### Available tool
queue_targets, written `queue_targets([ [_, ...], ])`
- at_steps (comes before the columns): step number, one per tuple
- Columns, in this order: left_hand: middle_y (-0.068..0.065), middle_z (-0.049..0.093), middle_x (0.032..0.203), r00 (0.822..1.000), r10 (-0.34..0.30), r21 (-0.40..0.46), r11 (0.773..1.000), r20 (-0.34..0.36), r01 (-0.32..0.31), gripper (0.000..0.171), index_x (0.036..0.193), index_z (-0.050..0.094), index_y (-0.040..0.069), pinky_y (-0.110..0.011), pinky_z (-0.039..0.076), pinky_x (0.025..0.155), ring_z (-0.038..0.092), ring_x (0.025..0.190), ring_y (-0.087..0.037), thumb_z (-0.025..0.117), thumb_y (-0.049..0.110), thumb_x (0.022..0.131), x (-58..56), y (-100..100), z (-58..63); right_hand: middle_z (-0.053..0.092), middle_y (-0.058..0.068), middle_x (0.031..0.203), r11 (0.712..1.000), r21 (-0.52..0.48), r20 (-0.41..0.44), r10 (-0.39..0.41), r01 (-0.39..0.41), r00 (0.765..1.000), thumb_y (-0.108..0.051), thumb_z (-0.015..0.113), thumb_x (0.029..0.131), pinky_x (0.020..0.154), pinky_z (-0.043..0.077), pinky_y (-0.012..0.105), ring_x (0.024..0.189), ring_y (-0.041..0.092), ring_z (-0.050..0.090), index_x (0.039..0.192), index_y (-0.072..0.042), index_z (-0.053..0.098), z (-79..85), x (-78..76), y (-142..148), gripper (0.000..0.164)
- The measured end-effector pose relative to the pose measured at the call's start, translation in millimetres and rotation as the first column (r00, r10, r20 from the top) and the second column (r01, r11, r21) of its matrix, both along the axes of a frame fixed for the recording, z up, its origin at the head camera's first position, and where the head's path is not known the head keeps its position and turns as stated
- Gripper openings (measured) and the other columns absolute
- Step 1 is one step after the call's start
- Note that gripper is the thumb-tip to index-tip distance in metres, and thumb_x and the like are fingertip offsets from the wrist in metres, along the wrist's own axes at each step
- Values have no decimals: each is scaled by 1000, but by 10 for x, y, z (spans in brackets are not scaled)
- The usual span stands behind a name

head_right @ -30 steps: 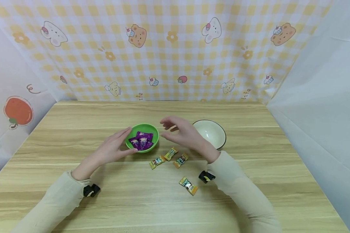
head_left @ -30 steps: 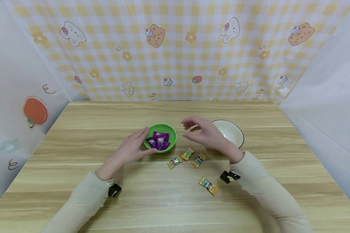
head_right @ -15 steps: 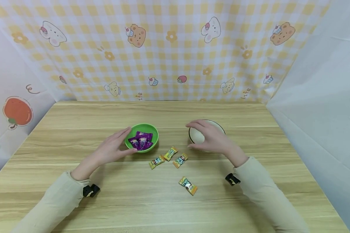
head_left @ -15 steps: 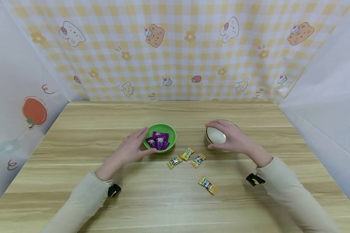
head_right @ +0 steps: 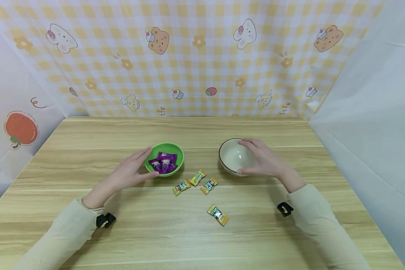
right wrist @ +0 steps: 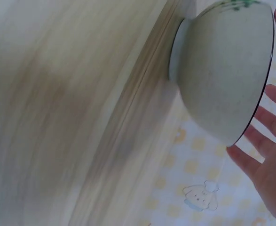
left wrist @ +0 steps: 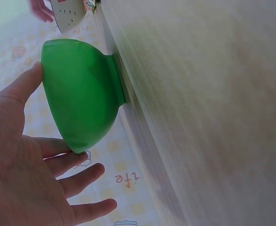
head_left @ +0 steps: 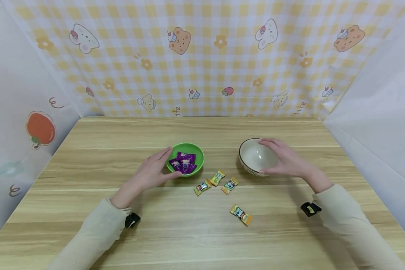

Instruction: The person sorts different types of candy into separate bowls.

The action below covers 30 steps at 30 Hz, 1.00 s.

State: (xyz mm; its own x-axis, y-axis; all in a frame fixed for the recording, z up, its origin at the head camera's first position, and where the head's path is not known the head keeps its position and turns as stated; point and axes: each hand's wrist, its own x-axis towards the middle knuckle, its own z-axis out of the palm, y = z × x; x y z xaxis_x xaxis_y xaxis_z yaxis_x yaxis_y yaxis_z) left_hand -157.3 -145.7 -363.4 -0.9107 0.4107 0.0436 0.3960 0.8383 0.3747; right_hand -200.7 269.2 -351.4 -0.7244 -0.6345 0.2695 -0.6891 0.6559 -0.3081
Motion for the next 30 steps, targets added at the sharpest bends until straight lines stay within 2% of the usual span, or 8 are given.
queue_targets([
  [12,-18,25,139,1000,-4,-1,1000,-11,4,90,137,23,-1,-50,20,99,25,125,-34,50,61,78,-12,-1,6,32,23,132,996,64,136,-74,65,988,-47,76,60,89,31,54,118,39,29,131,-3,36,16,39,107,93],
  [17,-19,25,139,1000,-9,0,1000,-25,9,90,137,24,-2,-50,19,99,24,125,-35,51,60,78,-9,-7,6,30,23,133,993,84,163,-94,81,982,-50,75,60,90,30,55,118,39,28,132,-3,34,38,55,102,95],
  [20,-19,32,135,994,-8,45,999,-105,13,84,135,30,-2,-51,21,98,30,122,-35,55,55,79,10,2,41,30,23,133,993,85,169,-95,82,981,-50,75,61,89,30,54,118,39,28,132,-3,34,38,60,98,95],
  [22,-18,43,128,982,0,109,994,-187,20,75,131,38,-2,-50,27,96,38,116,-33,59,48,79,42,29,90,30,23,133,993,85,170,-96,82,981,-50,75,61,89,31,54,118,39,28,133,-4,34,32,57,96,95],
  [24,-15,54,114,966,7,192,980,-260,45,62,123,47,-1,-45,37,89,49,104,-29,63,40,80,86,83,153,31,23,133,993,81,169,-94,81,981,-50,75,61,89,31,54,118,39,28,132,-3,34,29,56,98,95],
  [26,-10,62,99,961,-7,285,954,-278,90,48,114,55,0,-38,46,78,57,90,-22,66,31,79,150,160,225,31,23,133,994,77,166,-89,77,982,-49,75,61,88,31,54,117,39,29,132,-3,34,23,50,98,94],
  [28,-5,64,88,974,-50,359,924,-221,129,38,107,60,1,-31,50,69,59,80,-15,67,26,79,219,242,277,31,23,132,995,72,159,-85,74,984,-49,75,61,89,31,54,117,39,29,132,-3,34,20,46,99,94],
  [30,0,64,85,990,-113,413,900,-89,140,35,105,61,4,-26,50,65,59,76,-10,66,27,79,285,317,307,31,23,132,995,69,157,-83,73,984,-48,75,61,88,31,54,117,39,29,132,-3,34,14,42,100,94],
])
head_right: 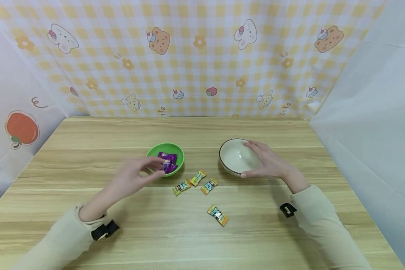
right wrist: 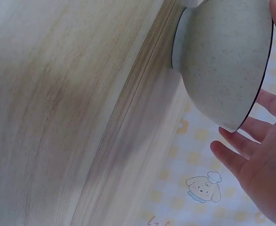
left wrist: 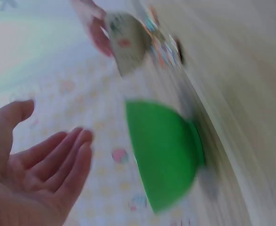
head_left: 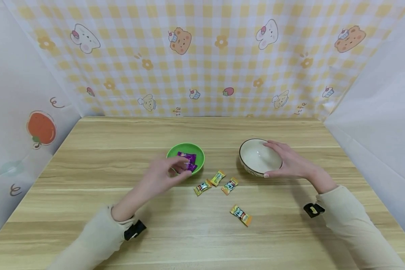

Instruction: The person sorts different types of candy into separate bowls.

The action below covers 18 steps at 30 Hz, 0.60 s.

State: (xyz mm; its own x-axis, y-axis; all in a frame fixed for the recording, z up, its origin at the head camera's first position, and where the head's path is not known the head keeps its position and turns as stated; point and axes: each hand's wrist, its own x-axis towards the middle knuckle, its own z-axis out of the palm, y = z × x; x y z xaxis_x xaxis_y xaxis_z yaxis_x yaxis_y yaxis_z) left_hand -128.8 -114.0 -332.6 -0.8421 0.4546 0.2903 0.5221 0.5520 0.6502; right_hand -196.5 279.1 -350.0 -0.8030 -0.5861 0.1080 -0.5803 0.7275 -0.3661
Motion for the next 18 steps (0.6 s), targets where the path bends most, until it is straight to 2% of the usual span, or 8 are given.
queue_targets([
  [2,4,64,87,986,-62,16,998,157,60,35,105,61,5,-24,49,68,58,79,-7,64,30,81,50,57,-6,31,23,132,1000,-2,1,-1,1,1000,-48,75,61,88,31,55,117,39,29,132,-3,34,-3,0,3,94],
  [4,4,63,91,953,-96,16,995,288,95,38,108,60,6,-23,48,71,58,83,-8,62,34,82,82,99,-30,31,23,132,1000,-1,1,-1,1,1000,-48,75,61,88,31,55,117,39,29,132,-3,34,-4,-1,4,94],
  [7,-1,63,95,914,-134,17,990,383,138,44,111,57,1,-22,48,73,59,87,-11,62,34,82,93,144,-95,31,23,133,1000,2,6,-4,4,1000,-49,75,61,88,31,55,117,39,29,133,-4,34,-5,-4,5,94],
  [11,-8,61,106,920,-134,-75,982,369,173,53,116,54,-1,-27,46,80,56,96,-16,61,39,81,95,188,-188,31,23,133,1000,5,8,-3,3,1000,-49,75,61,88,30,55,117,40,28,133,-3,34,-5,-5,2,94],
  [14,-8,57,114,934,-125,-201,959,334,200,60,122,51,2,-33,43,85,53,102,-17,58,46,81,95,214,-240,31,23,133,1000,2,11,-3,3,1000,-50,75,61,88,31,55,118,39,28,132,-3,34,2,3,0,94],
  [18,-6,59,105,942,-143,-308,921,304,239,65,126,46,1,-33,43,79,52,83,-14,55,47,82,88,265,-280,31,23,132,1000,2,11,-5,5,1000,-50,75,61,88,31,54,117,39,29,132,-3,34,11,8,-5,94],
])
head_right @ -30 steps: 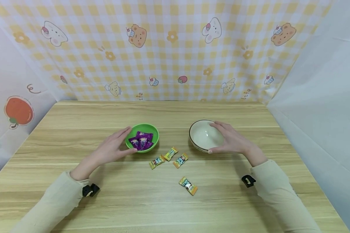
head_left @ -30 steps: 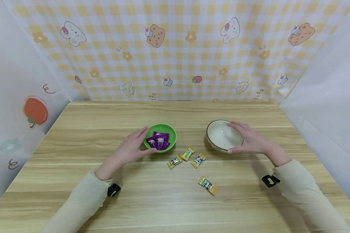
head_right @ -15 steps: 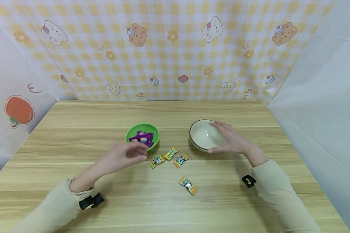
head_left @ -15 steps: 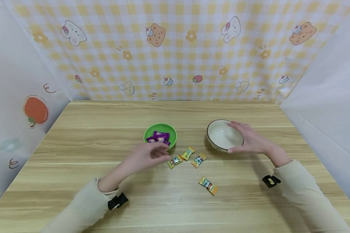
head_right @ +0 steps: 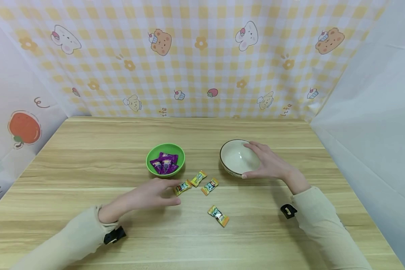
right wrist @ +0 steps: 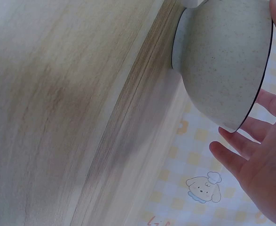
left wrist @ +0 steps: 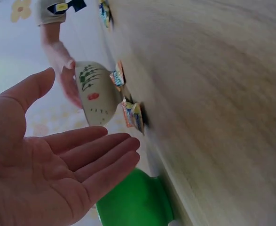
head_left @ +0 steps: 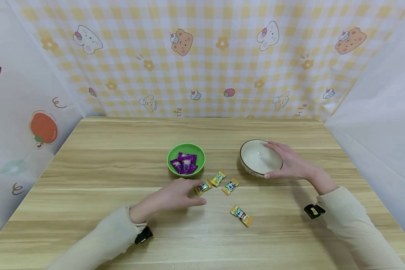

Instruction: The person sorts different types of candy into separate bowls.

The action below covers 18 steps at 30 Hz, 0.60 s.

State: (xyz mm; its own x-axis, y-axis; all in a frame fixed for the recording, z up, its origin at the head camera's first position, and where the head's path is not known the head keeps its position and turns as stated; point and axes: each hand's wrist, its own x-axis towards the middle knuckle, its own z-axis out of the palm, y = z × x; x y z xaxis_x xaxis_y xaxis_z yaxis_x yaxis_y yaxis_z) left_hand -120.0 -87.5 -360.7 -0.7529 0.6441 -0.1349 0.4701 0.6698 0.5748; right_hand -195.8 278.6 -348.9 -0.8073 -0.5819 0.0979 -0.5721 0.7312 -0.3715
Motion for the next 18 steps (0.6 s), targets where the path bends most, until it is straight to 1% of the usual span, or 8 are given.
queue_targets([
  [3,-6,59,100,998,-41,-23,999,-46,40,62,125,46,-1,-33,44,76,47,73,-11,56,43,84,-9,44,-30,31,23,132,1000,1,-4,0,0,1000,-49,75,61,88,32,54,117,39,29,132,-3,34,-2,0,1,94],
  [6,-6,60,94,993,-72,-18,997,-98,70,56,124,47,-2,-30,45,75,48,69,-10,56,37,85,-24,83,-66,32,23,132,1000,0,-10,2,-2,1000,-49,75,61,88,32,54,117,39,29,132,-3,35,-3,0,3,94],
  [7,-6,61,95,990,-78,-8,997,-118,77,54,123,48,-2,-30,45,75,49,70,-10,57,35,85,-27,95,-76,32,23,132,1000,-1,-11,3,-3,1000,-49,75,61,88,32,54,117,38,29,132,-3,35,-2,2,4,94],
  [10,-4,60,90,981,-93,21,995,-170,98,45,119,51,0,-27,45,72,51,71,-11,59,27,85,-46,138,-105,31,23,132,1000,-3,-13,7,-7,1000,-48,76,61,88,31,54,118,39,29,132,-2,35,-6,0,2,94],
  [12,-3,60,94,975,-99,38,993,-201,108,37,114,54,2,-26,45,70,52,74,-11,61,22,83,-60,170,-120,31,23,132,1000,-4,-13,9,-9,1000,-48,76,61,89,31,54,118,39,28,132,-3,35,-10,-2,2,93],
  [13,-3,60,92,971,-104,38,993,-215,115,32,110,56,3,-25,45,69,52,75,-11,62,19,83,-67,187,-128,31,23,132,1000,-4,-14,11,-11,1000,-48,76,61,88,31,54,118,39,28,132,-3,35,-12,-4,1,93],
  [16,-3,59,88,961,-119,3,992,-249,123,27,104,58,3,-25,45,67,52,74,-13,64,13,80,-78,238,-135,31,23,132,1000,-5,-19,15,-15,1000,-48,76,61,88,31,54,118,39,28,132,-3,35,-16,-6,3,93],
  [18,-4,59,91,956,-121,-39,993,-268,115,28,104,58,3,-27,46,69,53,79,-15,65,11,78,-81,265,-138,32,22,132,1000,-5,-22,16,-16,1000,-48,76,61,88,31,54,118,39,28,132,-3,35,-17,-7,5,93],
])
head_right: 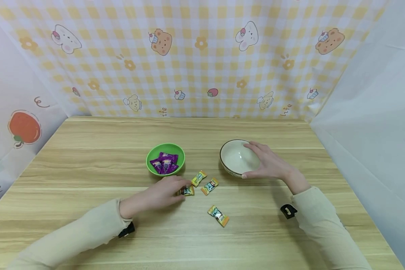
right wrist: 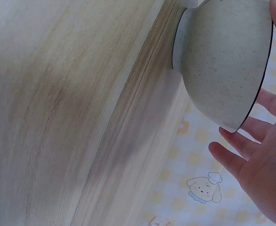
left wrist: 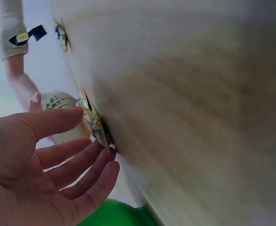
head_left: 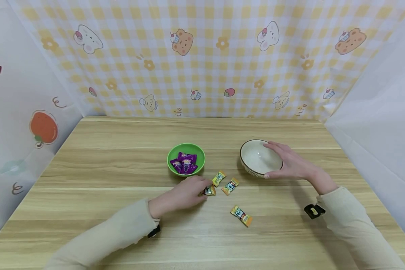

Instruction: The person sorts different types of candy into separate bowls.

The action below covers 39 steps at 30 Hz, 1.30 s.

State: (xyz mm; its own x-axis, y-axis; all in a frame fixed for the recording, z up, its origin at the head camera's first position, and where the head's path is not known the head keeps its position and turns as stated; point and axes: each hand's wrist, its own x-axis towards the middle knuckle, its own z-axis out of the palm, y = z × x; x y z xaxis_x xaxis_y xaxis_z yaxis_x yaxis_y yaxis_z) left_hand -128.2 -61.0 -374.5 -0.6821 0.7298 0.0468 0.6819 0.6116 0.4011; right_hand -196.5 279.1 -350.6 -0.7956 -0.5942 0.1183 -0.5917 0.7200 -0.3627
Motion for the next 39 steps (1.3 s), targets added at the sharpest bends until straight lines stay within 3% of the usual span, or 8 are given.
queue_targets([
  [6,-5,57,93,998,30,-103,994,-54,-36,30,103,60,4,-29,45,74,53,84,-19,68,9,74,-10,41,-21,30,23,133,1000,8,7,-8,8,1000,-49,75,61,89,30,54,118,39,28,132,-3,35,-6,-10,3,94],
  [15,3,50,75,1000,8,-66,998,-29,-10,14,81,56,10,-22,43,58,49,66,-12,68,6,73,-4,31,-16,30,22,133,1000,8,19,-11,11,1000,-49,75,61,89,30,54,118,39,27,132,-3,35,1,-1,5,94],
  [22,9,48,66,995,-5,19,1000,103,3,8,78,57,11,-18,40,52,44,58,-6,65,12,78,-9,27,11,30,23,134,1000,9,21,-10,10,1000,-49,75,61,89,30,55,118,40,27,132,-2,35,1,-3,-2,94],
  [28,9,55,73,964,-18,132,991,264,-17,11,87,62,9,-18,43,59,49,64,-4,65,16,80,-48,35,37,29,23,134,1000,6,18,-13,13,1000,-49,75,61,90,30,54,119,39,27,132,-2,35,14,9,-2,94],
  [39,7,58,73,924,-19,280,955,382,-97,11,87,65,7,-20,46,61,53,66,-5,67,14,79,-117,134,152,29,23,134,1000,4,31,-14,14,999,-49,75,62,90,30,54,119,39,27,133,-3,34,1,0,6,94],
])
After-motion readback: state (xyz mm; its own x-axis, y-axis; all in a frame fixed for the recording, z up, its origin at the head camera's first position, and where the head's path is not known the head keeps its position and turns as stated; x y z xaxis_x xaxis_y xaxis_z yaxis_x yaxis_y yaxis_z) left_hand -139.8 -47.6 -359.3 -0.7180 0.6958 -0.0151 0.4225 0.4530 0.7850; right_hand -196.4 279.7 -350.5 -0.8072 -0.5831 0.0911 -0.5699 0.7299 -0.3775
